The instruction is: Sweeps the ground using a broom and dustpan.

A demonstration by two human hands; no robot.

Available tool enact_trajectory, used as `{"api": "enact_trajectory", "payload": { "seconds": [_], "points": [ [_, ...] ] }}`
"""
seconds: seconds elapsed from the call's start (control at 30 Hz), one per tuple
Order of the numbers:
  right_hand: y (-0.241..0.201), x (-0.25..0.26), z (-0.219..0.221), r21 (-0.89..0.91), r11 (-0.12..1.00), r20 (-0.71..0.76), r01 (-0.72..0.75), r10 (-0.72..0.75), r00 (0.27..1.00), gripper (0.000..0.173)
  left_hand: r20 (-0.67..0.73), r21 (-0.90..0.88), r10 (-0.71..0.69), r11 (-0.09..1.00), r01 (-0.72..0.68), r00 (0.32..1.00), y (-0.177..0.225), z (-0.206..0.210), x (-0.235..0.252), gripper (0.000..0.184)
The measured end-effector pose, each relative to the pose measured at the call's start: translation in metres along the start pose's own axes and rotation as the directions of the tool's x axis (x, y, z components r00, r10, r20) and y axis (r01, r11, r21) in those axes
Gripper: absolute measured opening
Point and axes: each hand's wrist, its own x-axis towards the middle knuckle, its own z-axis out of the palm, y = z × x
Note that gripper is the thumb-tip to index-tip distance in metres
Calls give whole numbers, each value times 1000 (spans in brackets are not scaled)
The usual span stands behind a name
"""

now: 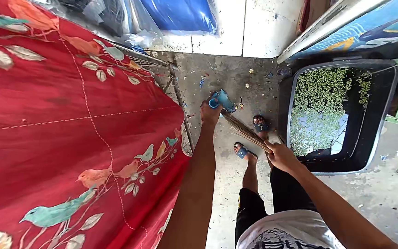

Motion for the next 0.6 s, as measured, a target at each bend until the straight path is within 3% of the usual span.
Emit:
{"api": "enact_trajectory", "payload": {
  "seconds": [0.17,0.27,0.37,0.47,0.6],
  "points": [
    [20,-60,-31,-33,998,-68,-45,43,997,66,-131,-213,76,972,-103,988,-56,-11,-52,34],
    [39,-84,-42,-57,996,-54,-67,64,996,67,-209,-428,-38,902,-56,977,-93,-17,-86,36],
    [49,-97,-33,-108,992,-6,-64,64,998,67,-246,-698,-168,714,-55,955,-112,-27,-114,45],
    [44,-72,-2,-165,986,54,2,7,998,66,-297,-806,-183,574,-143,937,-120,-42,-132,48],
    [38,14,28,-125,992,85,20,-10,996,63,-352,-807,-156,550,-215,923,-120,-58,-157,49]
  ]
}}
